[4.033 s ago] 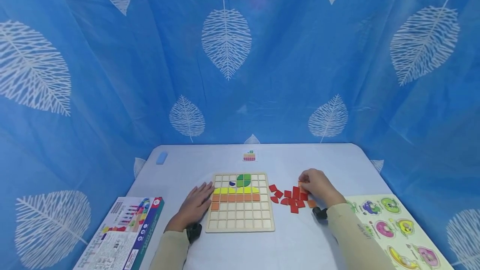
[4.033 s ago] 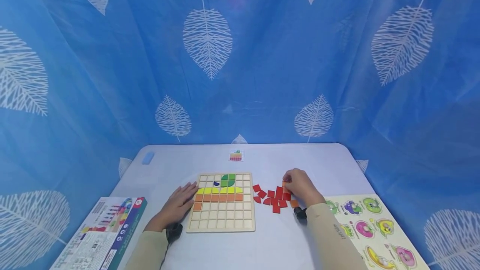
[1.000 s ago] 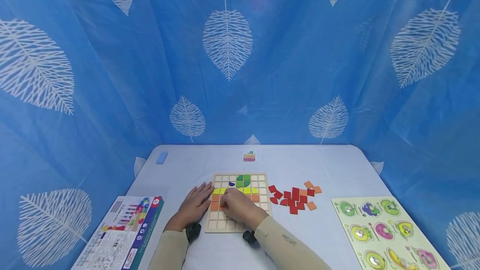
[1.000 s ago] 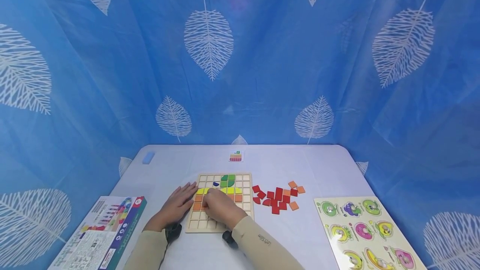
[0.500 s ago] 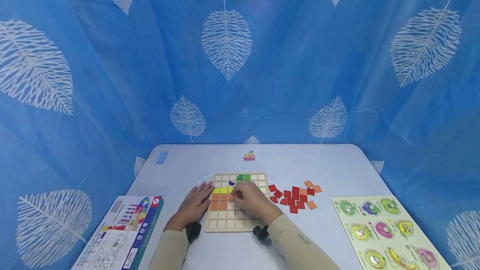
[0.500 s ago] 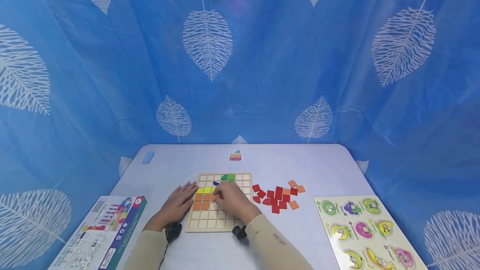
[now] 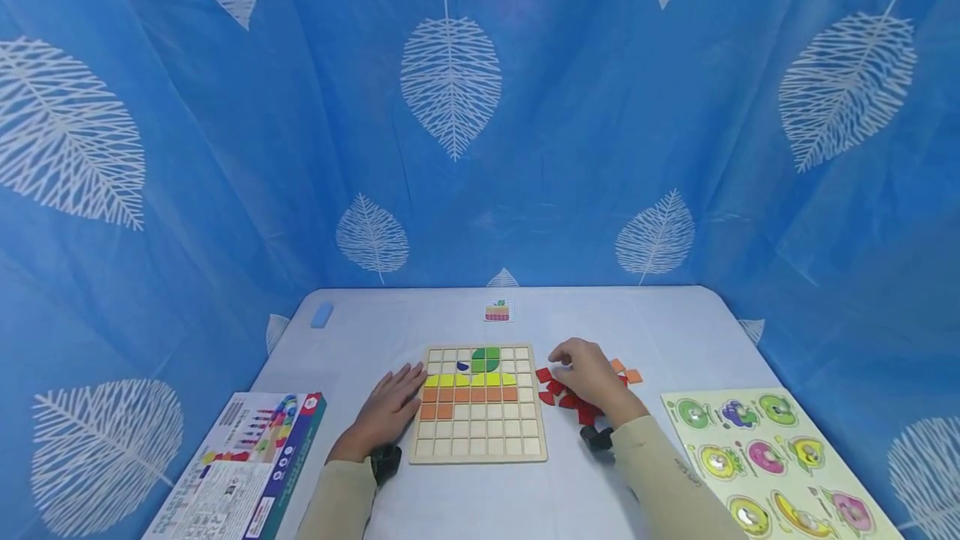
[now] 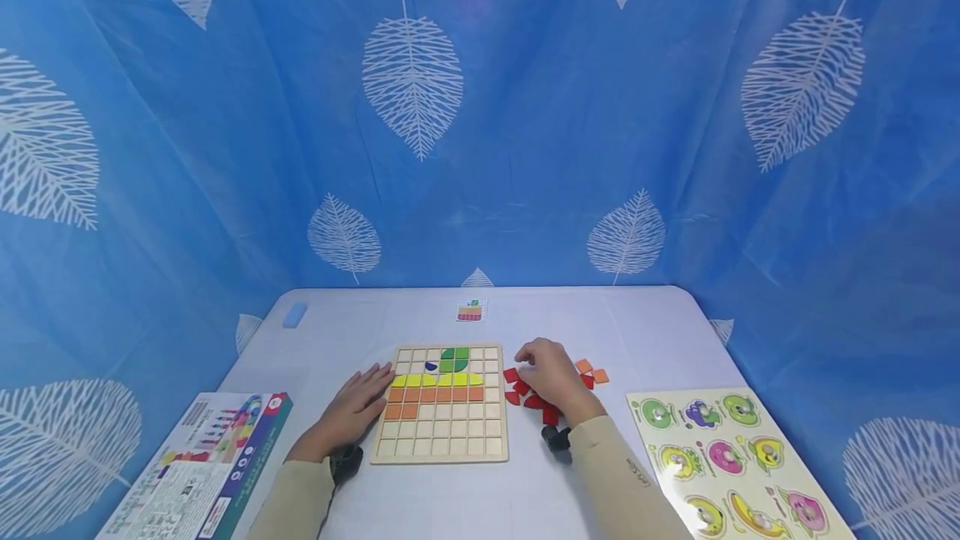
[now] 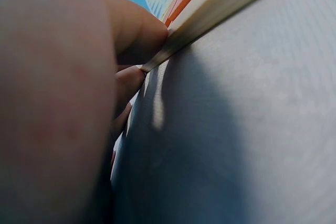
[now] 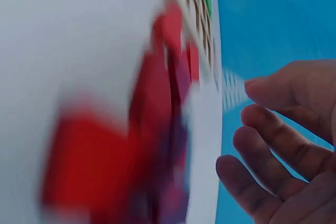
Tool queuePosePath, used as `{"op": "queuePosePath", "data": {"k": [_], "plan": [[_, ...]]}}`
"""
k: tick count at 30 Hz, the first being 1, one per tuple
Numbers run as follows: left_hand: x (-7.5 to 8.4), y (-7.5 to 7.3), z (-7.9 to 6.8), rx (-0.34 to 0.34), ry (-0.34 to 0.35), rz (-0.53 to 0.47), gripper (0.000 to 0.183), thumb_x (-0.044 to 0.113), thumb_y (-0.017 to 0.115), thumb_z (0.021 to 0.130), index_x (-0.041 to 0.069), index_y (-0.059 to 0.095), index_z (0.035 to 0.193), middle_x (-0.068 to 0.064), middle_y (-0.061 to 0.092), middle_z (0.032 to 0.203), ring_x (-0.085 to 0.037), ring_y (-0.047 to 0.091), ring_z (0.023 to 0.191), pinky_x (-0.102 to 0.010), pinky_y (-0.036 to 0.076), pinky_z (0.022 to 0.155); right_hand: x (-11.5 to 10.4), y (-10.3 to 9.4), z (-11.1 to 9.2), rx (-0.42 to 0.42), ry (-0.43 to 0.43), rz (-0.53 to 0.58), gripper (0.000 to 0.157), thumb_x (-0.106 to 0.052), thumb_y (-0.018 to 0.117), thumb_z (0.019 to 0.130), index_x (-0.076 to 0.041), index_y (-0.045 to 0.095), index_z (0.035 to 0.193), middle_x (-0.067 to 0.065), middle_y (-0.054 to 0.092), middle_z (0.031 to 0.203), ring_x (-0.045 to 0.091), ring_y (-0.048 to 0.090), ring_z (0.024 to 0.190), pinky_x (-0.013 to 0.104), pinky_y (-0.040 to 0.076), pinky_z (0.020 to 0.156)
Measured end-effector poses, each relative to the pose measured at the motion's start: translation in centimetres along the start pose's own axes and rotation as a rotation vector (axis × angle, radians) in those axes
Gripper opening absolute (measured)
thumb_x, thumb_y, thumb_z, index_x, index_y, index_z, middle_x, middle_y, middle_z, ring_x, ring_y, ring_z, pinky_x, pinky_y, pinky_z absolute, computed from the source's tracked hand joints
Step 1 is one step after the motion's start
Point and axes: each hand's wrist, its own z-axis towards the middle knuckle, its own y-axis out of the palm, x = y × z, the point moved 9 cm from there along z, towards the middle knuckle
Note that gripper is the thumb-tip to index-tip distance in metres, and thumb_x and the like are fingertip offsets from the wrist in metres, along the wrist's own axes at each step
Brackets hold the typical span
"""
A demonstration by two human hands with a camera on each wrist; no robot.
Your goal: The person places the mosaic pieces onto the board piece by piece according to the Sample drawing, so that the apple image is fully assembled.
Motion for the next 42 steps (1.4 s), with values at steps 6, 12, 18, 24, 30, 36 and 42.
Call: {"op": "queuePosePath", "data": {"k": [6,12,18,24,30,36,42], "plan": [[0.0,-0.2,-0.1,0.007,0.006,0.004,0.054,0.024,0.056,0.11,0.006,0.046,0.16,-0.009,0.036,0.168,-0.032,0.022,0.157,-0.053,0.011,0.127,4.7,-3.7,0.0,-0.022,0.112,-0.031,0.026,-0.003,0.079,0.09,-0.005,0.075,0.116,0.016,0.065,0.12,0.034,0.063,0.108,0.048,0.061,0.09],[-0.1,0.0,-0.1,0.002,0.012,0.003,0.053,0.026,0.055,0.111,0.007,0.046,0.16,-0.009,0.036,0.168,-0.032,0.022,0.157,-0.053,0.011,0.127,7.9,-5.1,0.0,-0.062,0.202,-0.087,0.019,-0.005,0.079,0.093,-0.001,0.074,0.111,0.016,0.065,0.111,0.028,0.062,0.092,0.045,0.061,0.085],[-0.2,0.5,-0.1,-0.015,0.013,-0.001,0.053,0.027,0.054,0.111,0.008,0.046,0.16,-0.009,0.035,0.168,-0.032,0.021,0.157,-0.054,0.011,0.127,9.0,-5.2,-0.3,-0.073,0.211,-0.134,0.011,-0.007,0.081,0.092,-0.003,0.072,0.097,0.007,0.063,0.088,0.024,0.06,0.08,0.04,0.059,0.077],[0.1,0.1,-0.1,0.008,0.02,0.001,0.052,0.025,0.055,0.111,0.008,0.047,0.16,-0.008,0.037,0.167,-0.032,0.022,0.157,-0.054,0.012,0.127,9.1,-5.3,-0.1,-0.063,0.2,-0.124,0.01,-0.003,0.078,0.092,-0.005,0.069,0.089,0.006,0.06,0.08,0.023,0.058,0.075,0.037,0.056,0.071],[0.2,-0.1,0.2,-0.003,0.025,0.005,0.053,0.025,0.054,0.111,0.006,0.046,0.159,-0.01,0.037,0.167,-0.033,0.023,0.157,-0.054,0.012,0.127,9.0,-5.0,0.1,-0.074,0.212,-0.128,0.013,-0.003,0.08,0.091,-0.006,0.067,0.087,0.007,0.06,0.08,0.024,0.058,0.075,0.035,0.056,0.068],[-0.1,0.1,0.2,-0.006,0.013,0.017,0.053,0.026,0.055,0.111,0.007,0.046,0.16,-0.008,0.036,0.168,-0.031,0.022,0.157,-0.052,0.012,0.127,8.1,-4.8,0.2,-0.074,0.19,-0.135,0.011,-0.005,0.079,0.092,-0.006,0.068,0.087,0.006,0.06,0.079,0.023,0.058,0.074,0.033,0.056,0.067],[-0.1,0.1,0.0,0.003,0.006,0.007,0.052,0.023,0.056,0.11,0.006,0.047,0.159,-0.009,0.036,0.167,-0.033,0.023,0.157,-0.053,0.012,0.127,6.4,-3.9,0.2,-0.069,0.147,-0.072,0.012,-0.007,0.081,0.089,-0.007,0.069,0.088,0.005,0.061,0.078,0.022,0.059,0.069,0.032,0.057,0.062]]}}
